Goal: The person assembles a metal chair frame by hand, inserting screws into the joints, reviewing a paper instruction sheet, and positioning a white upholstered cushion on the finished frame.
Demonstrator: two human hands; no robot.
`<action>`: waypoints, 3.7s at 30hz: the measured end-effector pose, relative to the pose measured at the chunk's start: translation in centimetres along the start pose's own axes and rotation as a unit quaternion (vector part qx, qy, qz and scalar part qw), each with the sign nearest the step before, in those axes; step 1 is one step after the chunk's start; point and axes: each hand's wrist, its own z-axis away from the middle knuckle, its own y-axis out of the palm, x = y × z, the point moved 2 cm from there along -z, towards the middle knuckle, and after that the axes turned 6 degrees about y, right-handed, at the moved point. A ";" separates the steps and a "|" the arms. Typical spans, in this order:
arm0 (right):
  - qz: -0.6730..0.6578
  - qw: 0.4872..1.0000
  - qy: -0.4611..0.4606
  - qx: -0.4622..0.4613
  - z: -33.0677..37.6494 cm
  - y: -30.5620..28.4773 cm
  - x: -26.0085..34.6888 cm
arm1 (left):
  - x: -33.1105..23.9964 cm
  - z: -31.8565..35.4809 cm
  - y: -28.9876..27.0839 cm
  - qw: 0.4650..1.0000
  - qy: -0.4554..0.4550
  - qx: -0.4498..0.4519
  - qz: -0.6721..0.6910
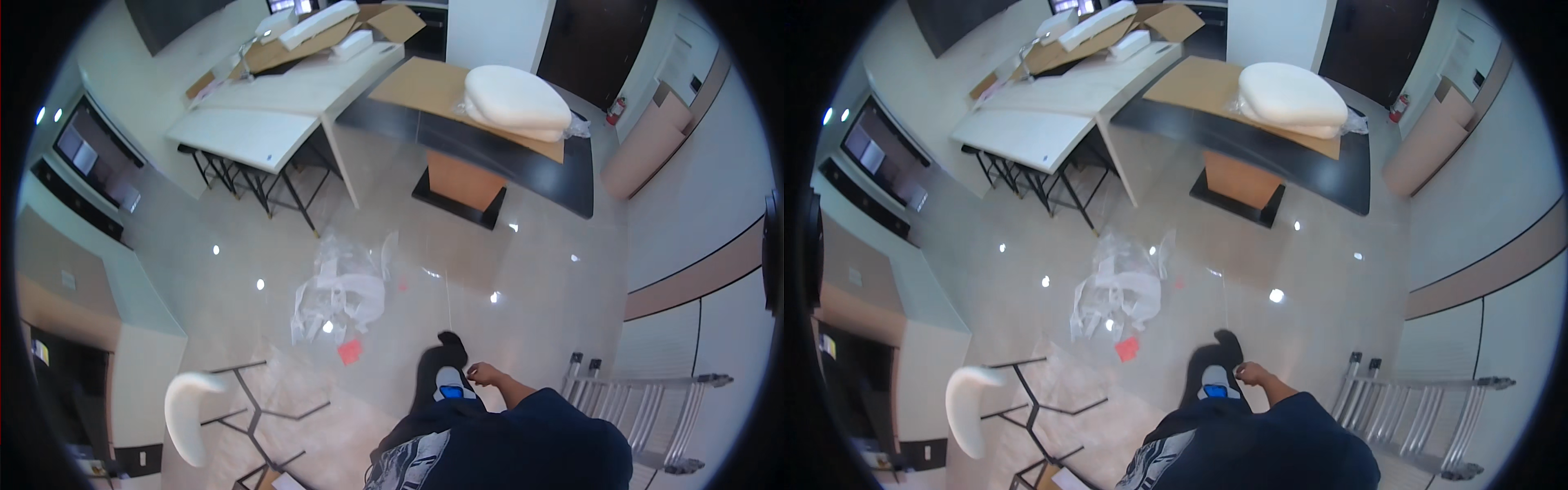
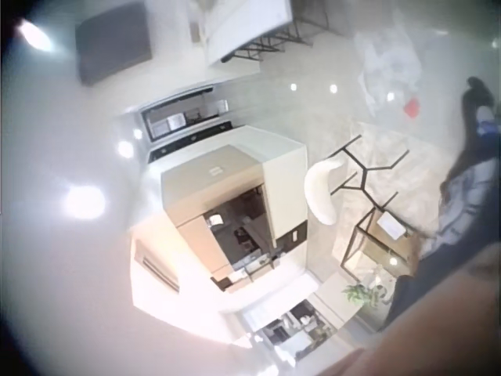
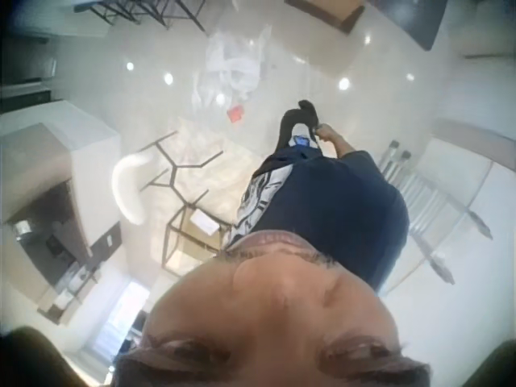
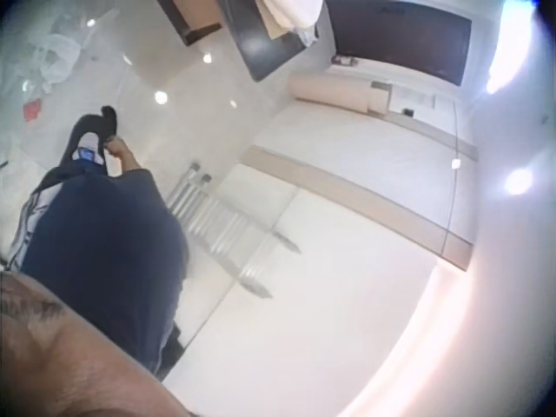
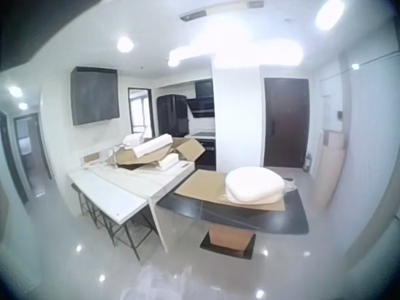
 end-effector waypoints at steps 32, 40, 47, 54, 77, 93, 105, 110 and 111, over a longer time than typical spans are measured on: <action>-0.311 0.840 -0.230 -0.381 5.7 -71.7 21.0 | -62.6 -1.9 45.3 0.841 0.464 -0.027 -0.276; -0.177 0.818 -0.209 -0.506 -1.3 -104.0 24.8 | -87.5 1.0 70.9 0.801 0.518 0.117 -0.278; -0.216 0.879 -0.051 -0.421 -9.3 -116.4 26.5 | -101.6 -4.5 95.0 0.792 0.565 0.122 -0.195; -0.314 0.912 -0.101 -0.243 -14.2 -119.9 23.2 | -106.1 -6.1 103.2 0.885 0.414 0.107 -0.183; -0.376 0.835 -0.356 -0.188 14.9 -75.7 39.4 | -79.8 7.9 65.3 0.832 0.481 -0.038 0.273; 0.100 0.779 -0.602 0.145 20.4 -20.2 51.4 | -28.0 18.9 21.1 0.447 0.466 -0.297 0.703; 0.169 0.426 -0.816 0.352 28.8 19.8 57.9 | -4.4 22.4 1.1 0.317 0.531 -0.436 0.654; 0.142 0.325 -0.895 0.270 34.5 34.8 58.3 | 3.3 25.0 -2.3 0.273 0.498 -0.471 0.675; 0.144 0.332 -0.893 0.267 35.5 37.5 58.2 | 4.8 25.8 -3.4 0.268 0.494 -0.479 0.675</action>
